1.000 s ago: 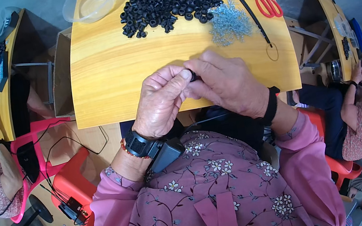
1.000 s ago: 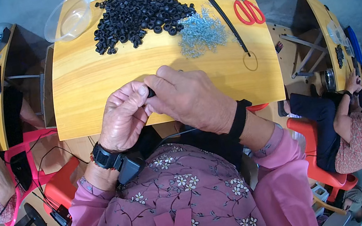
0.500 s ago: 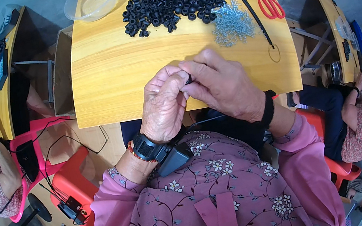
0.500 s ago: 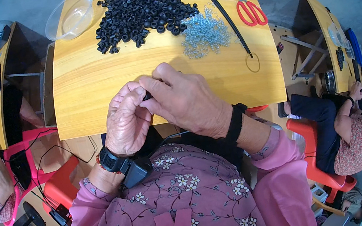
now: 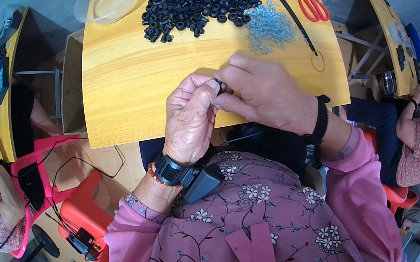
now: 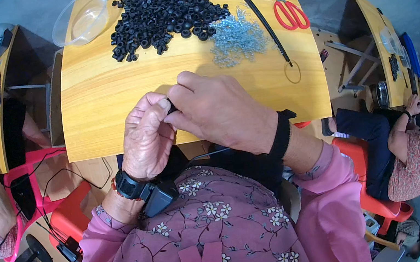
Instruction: Assembling small black plastic components by inserting metal pins or wires.
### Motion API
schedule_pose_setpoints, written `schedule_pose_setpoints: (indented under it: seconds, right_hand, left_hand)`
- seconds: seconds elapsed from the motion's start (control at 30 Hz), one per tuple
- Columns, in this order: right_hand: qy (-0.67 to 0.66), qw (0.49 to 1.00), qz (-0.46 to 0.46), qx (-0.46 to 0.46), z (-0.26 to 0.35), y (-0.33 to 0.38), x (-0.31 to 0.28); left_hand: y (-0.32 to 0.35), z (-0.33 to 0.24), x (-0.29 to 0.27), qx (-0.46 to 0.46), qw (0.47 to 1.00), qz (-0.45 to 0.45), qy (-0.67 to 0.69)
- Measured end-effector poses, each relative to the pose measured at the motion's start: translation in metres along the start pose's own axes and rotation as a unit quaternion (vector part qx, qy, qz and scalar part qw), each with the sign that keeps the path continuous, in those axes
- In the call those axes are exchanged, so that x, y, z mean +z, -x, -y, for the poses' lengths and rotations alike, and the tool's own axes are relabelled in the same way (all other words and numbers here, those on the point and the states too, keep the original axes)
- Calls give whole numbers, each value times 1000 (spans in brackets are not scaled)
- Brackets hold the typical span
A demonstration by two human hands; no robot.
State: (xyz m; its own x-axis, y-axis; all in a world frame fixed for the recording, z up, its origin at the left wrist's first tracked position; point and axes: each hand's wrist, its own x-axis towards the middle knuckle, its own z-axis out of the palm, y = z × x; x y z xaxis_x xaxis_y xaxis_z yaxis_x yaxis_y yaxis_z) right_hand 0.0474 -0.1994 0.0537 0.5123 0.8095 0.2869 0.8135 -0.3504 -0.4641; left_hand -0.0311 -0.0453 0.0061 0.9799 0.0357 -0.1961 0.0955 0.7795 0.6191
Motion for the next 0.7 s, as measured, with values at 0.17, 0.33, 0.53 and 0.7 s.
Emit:
schedule_pose_setpoints:
  seconds: [0.17,0.33,0.53,0.7]
  right_hand:
    - [29,999,26,-9,5,-9,-12]
    - [8,999,-26,-26,-1,-3,-7]
    - [10,998,-48,-30,-4,-1,4]
    - [54,996,-47,-45,-2,-2,7]
  left_hand:
    - [-2,-4,1,-21,1000,-19,-10]
    - [-1,-7,-3,-47,999,-7,-27]
    - [-2,-3,-16,-36,998,36,-39]
    - [-2,4,-15,-5,999,30,-40]
